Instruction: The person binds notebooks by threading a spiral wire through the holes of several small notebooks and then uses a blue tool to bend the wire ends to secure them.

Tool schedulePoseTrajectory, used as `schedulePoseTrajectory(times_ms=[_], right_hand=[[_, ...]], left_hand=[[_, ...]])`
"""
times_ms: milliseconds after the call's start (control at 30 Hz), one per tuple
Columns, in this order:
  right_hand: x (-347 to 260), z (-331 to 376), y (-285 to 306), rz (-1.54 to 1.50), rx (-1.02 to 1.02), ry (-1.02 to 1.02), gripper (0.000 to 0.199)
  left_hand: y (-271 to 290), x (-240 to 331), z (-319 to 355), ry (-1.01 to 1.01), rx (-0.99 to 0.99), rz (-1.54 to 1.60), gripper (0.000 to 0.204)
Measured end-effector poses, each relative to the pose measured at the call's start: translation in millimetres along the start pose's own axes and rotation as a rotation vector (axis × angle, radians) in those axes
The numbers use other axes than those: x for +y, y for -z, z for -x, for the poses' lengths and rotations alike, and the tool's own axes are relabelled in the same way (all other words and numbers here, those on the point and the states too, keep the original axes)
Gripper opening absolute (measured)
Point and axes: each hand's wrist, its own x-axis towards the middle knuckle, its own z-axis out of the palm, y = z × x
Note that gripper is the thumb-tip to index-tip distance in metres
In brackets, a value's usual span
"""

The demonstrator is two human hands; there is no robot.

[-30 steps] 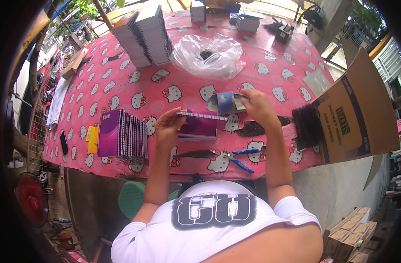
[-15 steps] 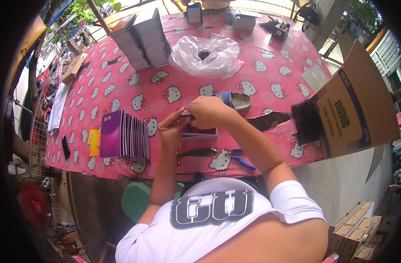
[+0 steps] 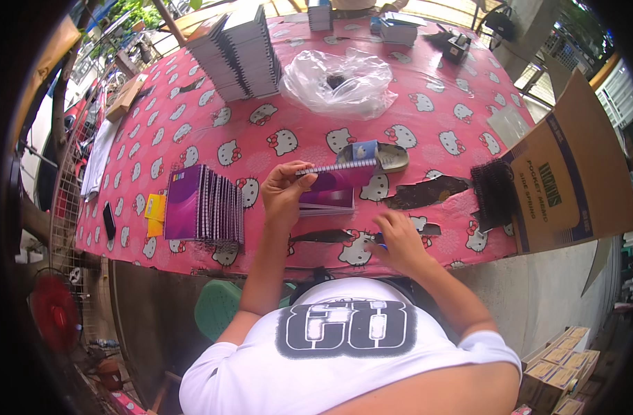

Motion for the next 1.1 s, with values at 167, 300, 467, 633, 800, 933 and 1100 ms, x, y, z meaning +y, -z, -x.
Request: schedulePoseTrajectory(times_ms=[167, 300, 467, 633, 800, 933, 1100], right_hand=[[26, 49, -36, 0.079, 0.064, -0.029, 0.052], [5, 30, -13, -0.255, 0.094, -0.148, 0.04], [-33, -13, 23, -0.342, 0.278, 0.073, 0.033], [-48, -37, 35, -0.204, 0.254, 0.149, 0.037], [-46, -47, 39, -0.355, 0.043, 0.112, 0.034], [-7, -51, 17, -1.323, -0.416, -0.332, 0.034], [-17, -29, 3, -0.884, -0.099, -0.152, 0.035]], left_hand=[[-33, 38, 16, -0.764, 0.042, -0.552, 0.021], [-7, 5, 45, -0.456, -0.127, -0.824, 0.025], [-16, 6, 48, -0.453, -0.017, -0.737, 0.022], [-20, 12, 47, -0.489, -0.025, -0.782, 0.02], [-13, 9, 47, -0.55, -0.093, -0.776, 0.018], [-8, 15, 45, -0.652, -0.18, -0.781, 0.014], [-6, 72, 41, -0.557, 0.143, -0.797, 0.017]])
